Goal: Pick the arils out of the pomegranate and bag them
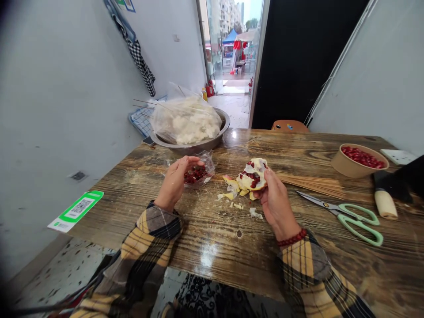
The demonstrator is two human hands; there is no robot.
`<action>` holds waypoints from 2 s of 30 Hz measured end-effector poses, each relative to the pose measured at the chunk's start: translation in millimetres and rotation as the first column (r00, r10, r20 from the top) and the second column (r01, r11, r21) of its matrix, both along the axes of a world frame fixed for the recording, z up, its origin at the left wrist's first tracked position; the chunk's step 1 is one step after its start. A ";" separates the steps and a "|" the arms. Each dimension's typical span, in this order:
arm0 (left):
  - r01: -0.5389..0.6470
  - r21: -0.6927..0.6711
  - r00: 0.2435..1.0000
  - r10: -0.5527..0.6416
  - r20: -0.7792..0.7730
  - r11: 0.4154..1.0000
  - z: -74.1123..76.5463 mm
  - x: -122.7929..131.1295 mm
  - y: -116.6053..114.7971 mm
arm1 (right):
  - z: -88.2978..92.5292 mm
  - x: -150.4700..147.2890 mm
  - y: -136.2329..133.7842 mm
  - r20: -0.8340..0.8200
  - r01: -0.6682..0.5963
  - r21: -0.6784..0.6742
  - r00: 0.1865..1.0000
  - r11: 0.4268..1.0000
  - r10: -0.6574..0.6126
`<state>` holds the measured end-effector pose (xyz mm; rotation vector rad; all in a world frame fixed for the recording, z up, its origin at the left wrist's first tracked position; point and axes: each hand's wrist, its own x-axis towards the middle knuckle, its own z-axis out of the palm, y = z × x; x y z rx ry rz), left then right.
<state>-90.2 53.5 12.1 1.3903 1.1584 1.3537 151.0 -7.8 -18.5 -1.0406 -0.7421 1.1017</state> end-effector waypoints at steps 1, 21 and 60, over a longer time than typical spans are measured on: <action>-0.008 -0.003 1.000 0.008 0.000 1.000 -1.6 -1.2 0.5 | -0.3 0.4 -0.1 0.013 -0.002 0.004 1.000 1.000 0.002; 0.318 -0.218 0.942 -0.282 0.181 0.923 1.3 57.9 -28.5 | 14.4 -14.0 -3.1 -0.027 -0.071 -0.022 0.997 0.997 0.070; 0.619 -0.317 0.786 -0.562 0.258 0.719 -22.2 92.6 -57.1 | -5.8 -1.1 4.5 0.671 -0.144 -0.041 0.730 0.989 0.134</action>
